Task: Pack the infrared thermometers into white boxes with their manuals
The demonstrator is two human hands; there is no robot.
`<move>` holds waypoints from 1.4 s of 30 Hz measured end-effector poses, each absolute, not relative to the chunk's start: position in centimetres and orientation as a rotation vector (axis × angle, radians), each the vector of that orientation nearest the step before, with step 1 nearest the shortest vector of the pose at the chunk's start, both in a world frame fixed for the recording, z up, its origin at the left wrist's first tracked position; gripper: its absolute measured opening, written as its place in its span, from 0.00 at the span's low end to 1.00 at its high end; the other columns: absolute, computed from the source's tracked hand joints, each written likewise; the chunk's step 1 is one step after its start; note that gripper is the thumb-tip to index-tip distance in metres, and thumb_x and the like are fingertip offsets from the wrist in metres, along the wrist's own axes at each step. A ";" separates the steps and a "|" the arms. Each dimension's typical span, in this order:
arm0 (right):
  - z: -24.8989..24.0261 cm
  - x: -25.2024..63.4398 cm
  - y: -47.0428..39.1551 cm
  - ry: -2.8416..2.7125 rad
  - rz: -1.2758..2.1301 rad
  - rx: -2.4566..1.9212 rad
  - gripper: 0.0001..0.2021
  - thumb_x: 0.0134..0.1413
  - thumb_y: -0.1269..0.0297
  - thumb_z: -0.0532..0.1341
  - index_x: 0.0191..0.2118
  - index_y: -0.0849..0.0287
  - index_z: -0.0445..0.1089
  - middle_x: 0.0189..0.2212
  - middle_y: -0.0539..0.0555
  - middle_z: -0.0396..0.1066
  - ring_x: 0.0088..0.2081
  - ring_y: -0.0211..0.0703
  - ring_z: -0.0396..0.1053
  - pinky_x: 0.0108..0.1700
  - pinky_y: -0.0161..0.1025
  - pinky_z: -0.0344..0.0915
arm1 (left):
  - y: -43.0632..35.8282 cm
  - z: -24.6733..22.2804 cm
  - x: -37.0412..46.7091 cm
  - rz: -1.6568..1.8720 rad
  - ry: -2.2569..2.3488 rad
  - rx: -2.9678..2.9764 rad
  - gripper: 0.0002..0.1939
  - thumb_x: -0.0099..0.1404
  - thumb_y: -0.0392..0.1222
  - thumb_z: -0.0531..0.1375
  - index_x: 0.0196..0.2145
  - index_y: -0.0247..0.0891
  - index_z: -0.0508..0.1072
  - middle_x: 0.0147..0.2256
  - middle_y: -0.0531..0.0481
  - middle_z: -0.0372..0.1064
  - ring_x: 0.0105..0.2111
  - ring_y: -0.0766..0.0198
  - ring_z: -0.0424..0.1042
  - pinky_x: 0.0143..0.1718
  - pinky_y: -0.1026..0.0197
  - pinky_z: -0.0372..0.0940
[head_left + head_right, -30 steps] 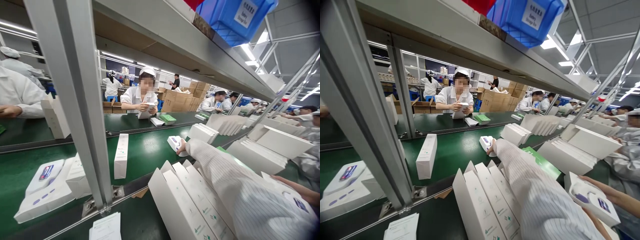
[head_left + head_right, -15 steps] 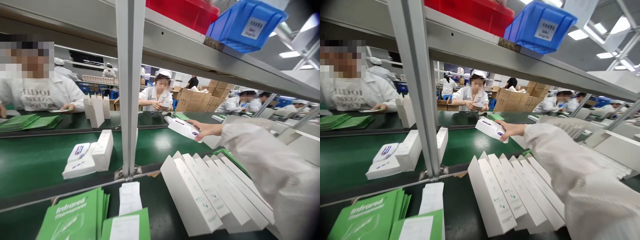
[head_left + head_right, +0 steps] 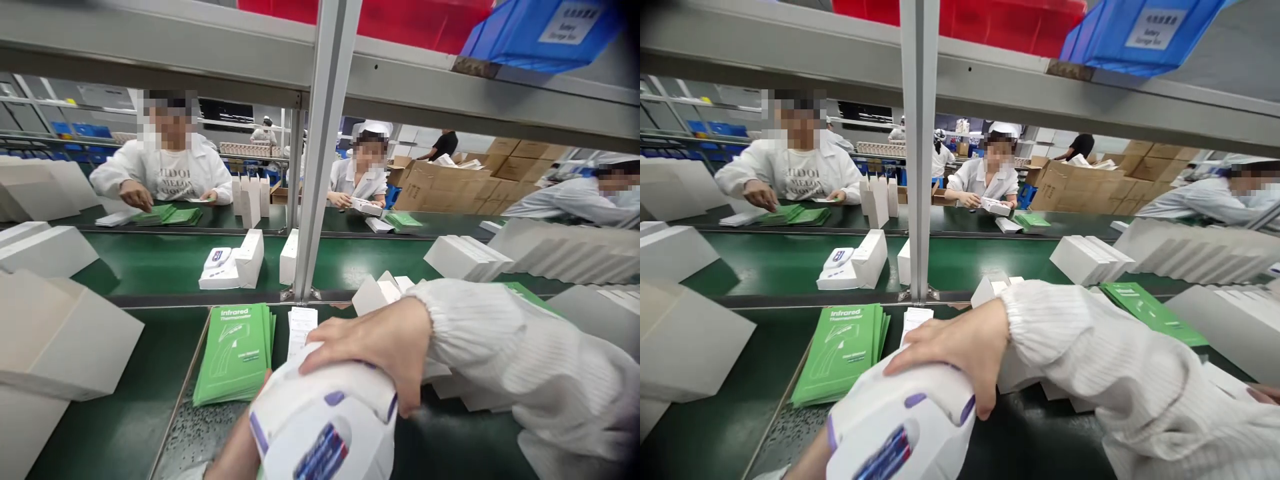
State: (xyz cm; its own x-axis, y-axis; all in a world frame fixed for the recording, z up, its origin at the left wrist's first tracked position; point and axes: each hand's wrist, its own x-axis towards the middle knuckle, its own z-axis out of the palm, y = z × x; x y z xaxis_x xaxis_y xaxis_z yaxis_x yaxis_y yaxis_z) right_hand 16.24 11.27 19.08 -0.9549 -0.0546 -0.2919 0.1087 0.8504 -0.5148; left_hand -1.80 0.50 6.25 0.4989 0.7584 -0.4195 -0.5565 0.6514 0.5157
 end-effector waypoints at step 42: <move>5.9 8.0 3.0 0.446 -3.411 0.979 0.20 0.50 0.55 0.56 0.45 0.64 0.66 0.38 0.57 0.72 0.45 0.49 0.68 0.49 0.46 0.61 | -6.8 6.3 -8.6 1.233 0.765 0.294 0.22 0.56 0.45 0.58 0.46 0.28 0.69 0.42 0.39 0.71 0.50 0.51 0.63 0.54 0.54 0.50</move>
State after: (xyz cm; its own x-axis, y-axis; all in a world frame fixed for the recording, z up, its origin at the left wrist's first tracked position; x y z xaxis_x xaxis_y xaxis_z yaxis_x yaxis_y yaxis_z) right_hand 7.97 2.96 5.88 -0.7640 0.4672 -0.4451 -0.3371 -0.8771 -0.3420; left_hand -8.55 -6.84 6.34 0.1261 0.9228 -0.3641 -0.7357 0.3332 0.5896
